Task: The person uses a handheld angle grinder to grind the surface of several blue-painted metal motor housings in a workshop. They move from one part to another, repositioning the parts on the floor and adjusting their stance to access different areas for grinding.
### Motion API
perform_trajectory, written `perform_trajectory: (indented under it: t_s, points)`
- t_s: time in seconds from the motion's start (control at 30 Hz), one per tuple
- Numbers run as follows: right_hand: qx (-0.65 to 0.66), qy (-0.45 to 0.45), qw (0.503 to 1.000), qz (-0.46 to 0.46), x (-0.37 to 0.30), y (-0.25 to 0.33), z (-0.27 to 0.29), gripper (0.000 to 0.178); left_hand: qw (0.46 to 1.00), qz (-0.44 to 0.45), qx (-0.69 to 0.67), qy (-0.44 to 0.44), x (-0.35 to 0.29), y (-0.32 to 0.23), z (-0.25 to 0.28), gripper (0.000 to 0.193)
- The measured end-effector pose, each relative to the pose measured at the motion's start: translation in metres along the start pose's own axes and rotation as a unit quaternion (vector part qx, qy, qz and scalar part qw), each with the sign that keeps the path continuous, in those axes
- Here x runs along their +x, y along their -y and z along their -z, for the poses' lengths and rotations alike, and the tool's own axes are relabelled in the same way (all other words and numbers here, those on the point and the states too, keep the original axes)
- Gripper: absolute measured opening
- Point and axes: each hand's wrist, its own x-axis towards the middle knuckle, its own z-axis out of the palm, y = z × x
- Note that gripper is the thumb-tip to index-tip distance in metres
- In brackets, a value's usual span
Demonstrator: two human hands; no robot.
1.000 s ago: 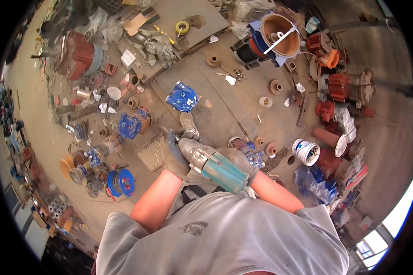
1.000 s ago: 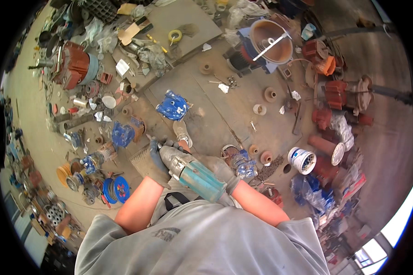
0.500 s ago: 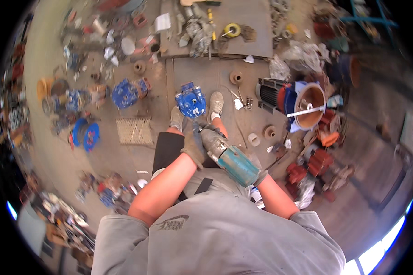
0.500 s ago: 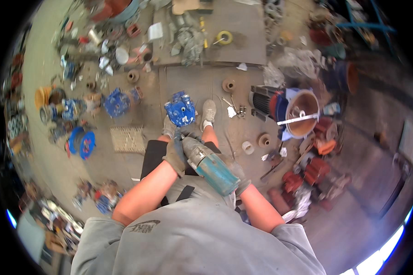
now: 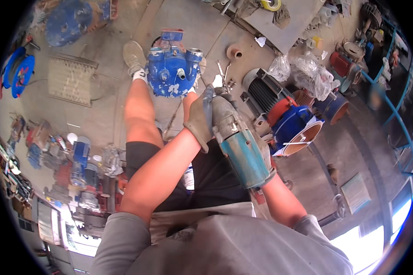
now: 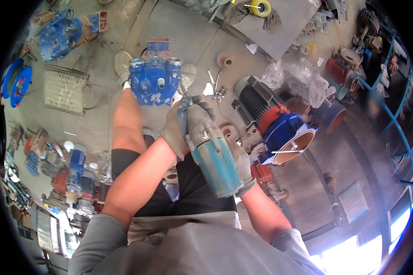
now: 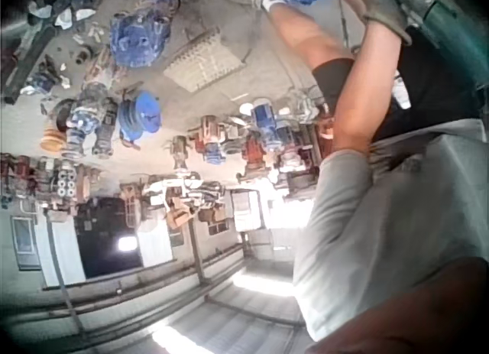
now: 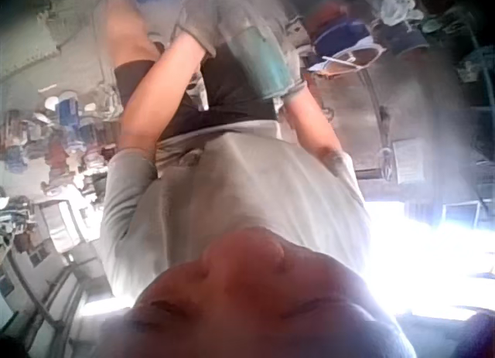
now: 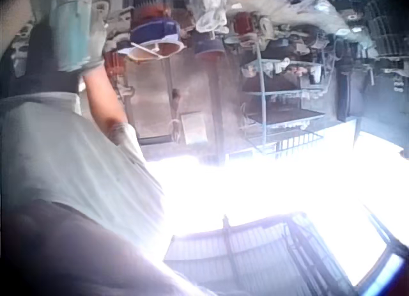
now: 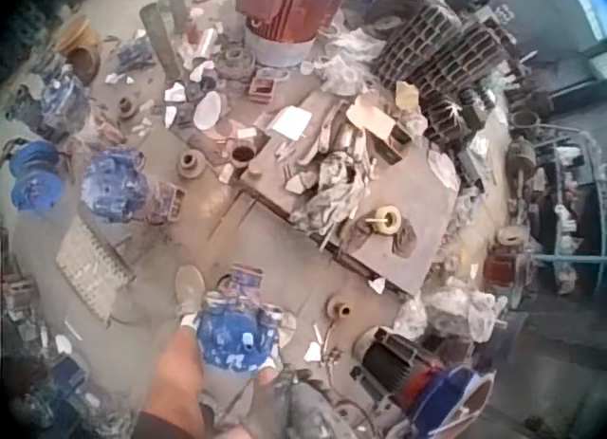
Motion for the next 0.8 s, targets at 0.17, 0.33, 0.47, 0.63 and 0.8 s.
perform_trajectory:
  t_s: [0.17,0.33,0.47,0.63,0.8]
  points:
    - [0.153,0.022,0.968,-0.199,0.001,0.0,0.001,0.046,1.0,0.003,0.011,-0.016,0.009,-0.009,0.007,0.038]
    - [0.104,-0.019,0.977,-0.186,0.007,0.007,0.004,0.048,0.999,0.023,-0.022,0.041,0.01,-0.009,0.008,0.039]
    - [0.205,-0.029,0.947,-0.245,0.014,0.017,0.007,0.048,0.996,0.022,-0.065,0.053,0.017,-0.005,0.018,0.038]
    - [-0.119,0.009,0.992,-0.042,0.029,0.036,0.02,0.048,0.995,0.033,-0.074,0.053,0.011,-0.009,0.019,0.037]
    - [-0.176,0.04,0.982,-0.057,0.039,0.052,0.033,0.048,0.989,0.047,-0.083,0.11,0.006,-0.016,0.014,0.035]
